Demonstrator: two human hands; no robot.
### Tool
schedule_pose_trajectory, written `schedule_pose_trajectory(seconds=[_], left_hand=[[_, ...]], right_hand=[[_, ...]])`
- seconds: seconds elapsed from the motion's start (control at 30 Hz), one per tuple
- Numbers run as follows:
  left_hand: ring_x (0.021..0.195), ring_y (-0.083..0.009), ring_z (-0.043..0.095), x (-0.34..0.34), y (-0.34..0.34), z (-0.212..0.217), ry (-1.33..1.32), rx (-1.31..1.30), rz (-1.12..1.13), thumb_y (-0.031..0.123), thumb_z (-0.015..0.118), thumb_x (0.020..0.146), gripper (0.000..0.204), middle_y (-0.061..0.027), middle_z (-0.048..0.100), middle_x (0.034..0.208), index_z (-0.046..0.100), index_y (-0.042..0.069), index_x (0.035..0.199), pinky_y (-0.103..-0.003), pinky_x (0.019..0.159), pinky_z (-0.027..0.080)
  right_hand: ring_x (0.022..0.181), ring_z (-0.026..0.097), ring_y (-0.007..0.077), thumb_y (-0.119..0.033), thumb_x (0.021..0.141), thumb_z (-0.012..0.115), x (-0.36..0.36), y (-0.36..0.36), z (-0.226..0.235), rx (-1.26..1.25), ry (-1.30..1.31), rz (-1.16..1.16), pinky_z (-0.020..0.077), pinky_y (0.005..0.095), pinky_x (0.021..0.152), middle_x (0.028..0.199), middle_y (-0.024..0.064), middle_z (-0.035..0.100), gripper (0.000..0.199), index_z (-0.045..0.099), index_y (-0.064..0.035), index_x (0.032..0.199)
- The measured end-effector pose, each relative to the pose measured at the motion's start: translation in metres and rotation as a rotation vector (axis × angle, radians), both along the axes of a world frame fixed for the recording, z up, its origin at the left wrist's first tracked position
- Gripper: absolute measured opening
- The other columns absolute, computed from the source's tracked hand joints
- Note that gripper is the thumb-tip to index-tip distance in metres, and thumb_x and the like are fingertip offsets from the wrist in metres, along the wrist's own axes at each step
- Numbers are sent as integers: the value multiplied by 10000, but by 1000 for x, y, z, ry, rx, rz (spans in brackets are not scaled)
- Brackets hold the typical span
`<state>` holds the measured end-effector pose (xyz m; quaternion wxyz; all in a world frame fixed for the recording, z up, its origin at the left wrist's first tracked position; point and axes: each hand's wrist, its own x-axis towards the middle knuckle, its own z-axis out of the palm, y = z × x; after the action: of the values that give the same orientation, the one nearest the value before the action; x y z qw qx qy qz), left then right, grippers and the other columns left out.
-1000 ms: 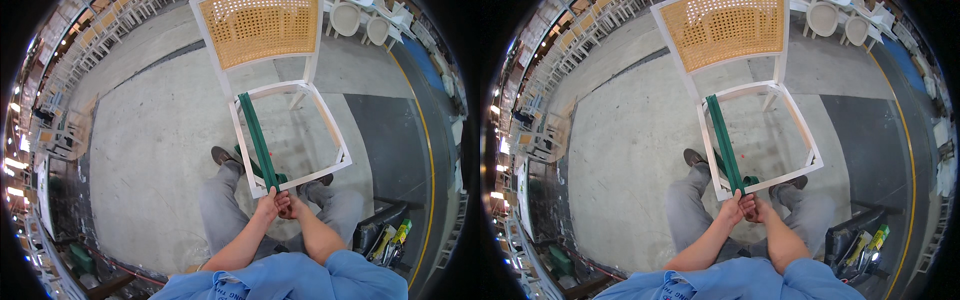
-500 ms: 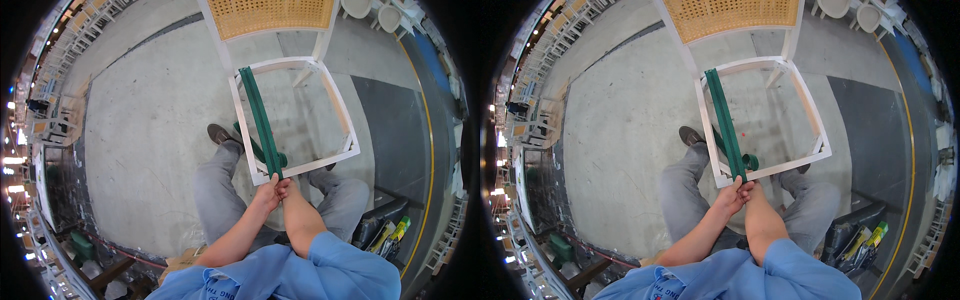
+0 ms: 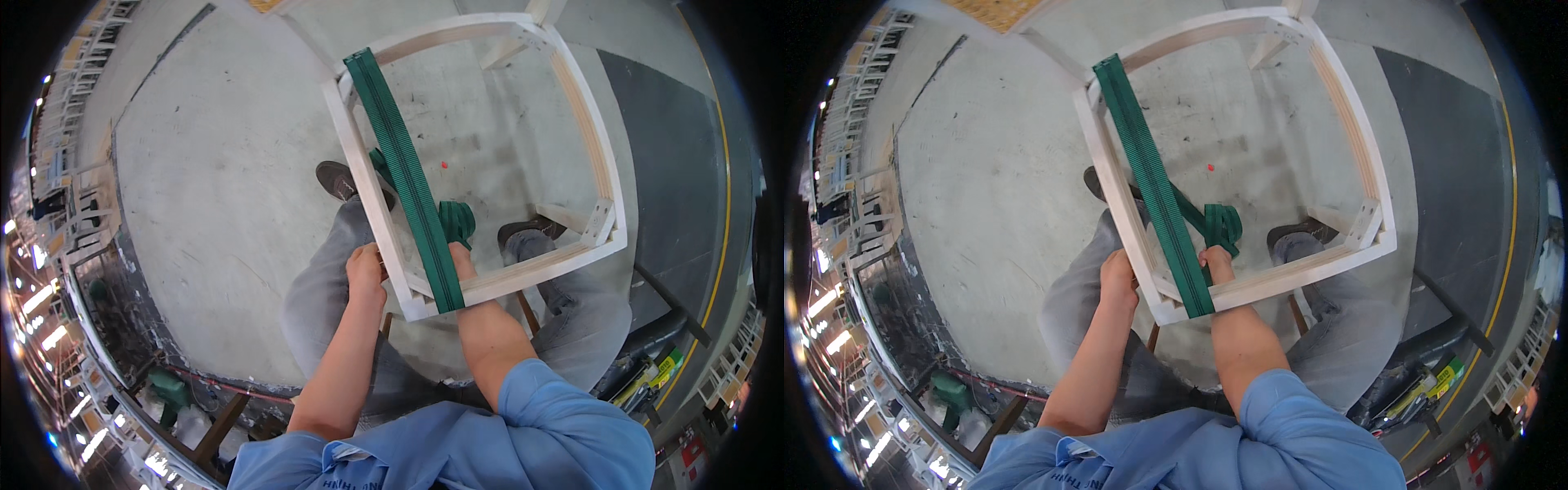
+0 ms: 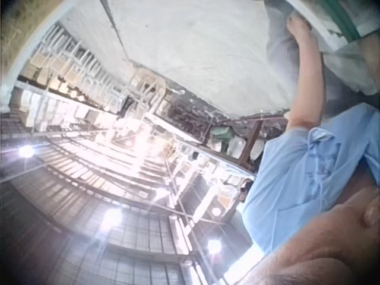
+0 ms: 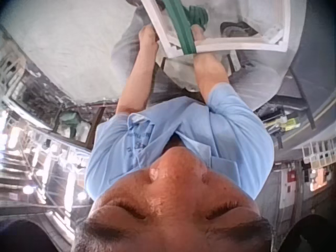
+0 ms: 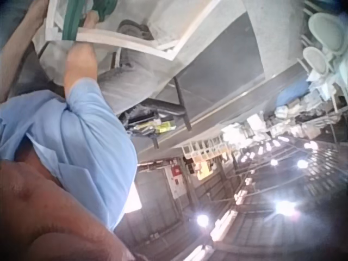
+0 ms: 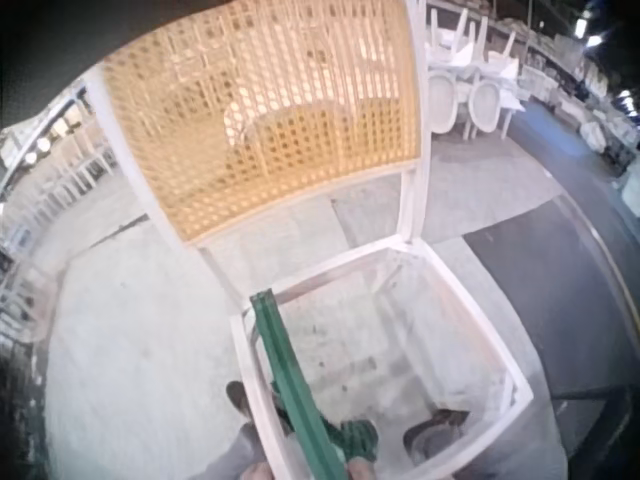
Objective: The person assembles a chair by attaching a seat cushion and securing it with a staple gun. They then attach green straps to the chair frame using the staple gun.
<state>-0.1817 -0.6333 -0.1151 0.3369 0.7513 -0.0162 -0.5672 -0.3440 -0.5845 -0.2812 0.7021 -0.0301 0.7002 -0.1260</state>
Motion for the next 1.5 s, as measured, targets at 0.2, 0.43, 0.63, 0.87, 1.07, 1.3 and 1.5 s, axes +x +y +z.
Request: schedule_pose_trajectory(seconds=[0.2, 0.43, 0.63, 0.87, 1.07, 1.3, 1.5], left_hand=[[762, -192, 632, -10, 3, -69, 256, 17, -366, 302, 587, 980, 318, -82, 662, 846, 643, 1, 1066, -301, 745, 507], [852, -213, 641, -40, -13, -47, -102, 39, -1088, 453, 595, 989, 481, -81, 673, 937, 645, 7, 1159, -291, 842, 504], [839, -204, 636, -39, -15, -64, -69, -36, -1022, 439, 624, 973, 459, -69, 669, 929, 648, 18, 1154, -289, 817, 507], [825, -194, 631, -29, -16, -70, -58, -72, -982, 423, 658, 954, 437, -56, 664, 919, 651, 31, 1147, -288, 786, 511], [812, -185, 626, -26, -9, -70, 5, -145, -984, 409, 688, 939, 421, -44, 659, 911, 653, 42, 1141, -287, 761, 515], [798, -174, 620, -17, -1, -88, 169, -198, -778, 393, 722, 920, 405, -30, 654, 901, 656, 55, 1134, -286, 730, 519], [785, -165, 615, -43, -10, -75, 199, -276, -766, 379, 751, 905, 396, -18, 649, 893, 659, 66, 1129, -285, 705, 522]], right_hand=[[526, 570, 262, -238, 969, 494, -3, -26, -30, 20, 21, 368, 457, 454, 499, 555, 71, 527, 291, 598, -59, 765], [455, 450, 239, -208, 1005, 428, 6, -45, -38, -16, -196, -174, 395, 441, 455, 557, 51, 433, 257, 549, -54, 839], [454, 381, 162, -292, 1056, 448, 22, -81, -10, -147, -516, -469, 466, 407, 554, 591, 5, 392, 270, 516, -56, 942], [583, 530, 196, -287, 1080, 445, 19, -97, 16, -327, -475, -380, 551, 412, 779, 705, 59, 556, 280, 513, -42, 964], [839, 678, 295, -496, 1056, 420, -25, -58, 27, -218, -750, -559, 564, 455, 740, 1007, 129, 704, 449, 618, -99, 1126], [1030, 678, 298, -209, 866, 643, -111, 25, 235, -511, 199, 1326, 508, 433, 895, 1073, 128, 714, 290, 711, -82, 1118], [895, 671, 154, -90, 925, 648, -282, 175, 390, -576, 972, 176, 537, 318, 826, 928, 65, 700, 136, 674, -31, 1046]])
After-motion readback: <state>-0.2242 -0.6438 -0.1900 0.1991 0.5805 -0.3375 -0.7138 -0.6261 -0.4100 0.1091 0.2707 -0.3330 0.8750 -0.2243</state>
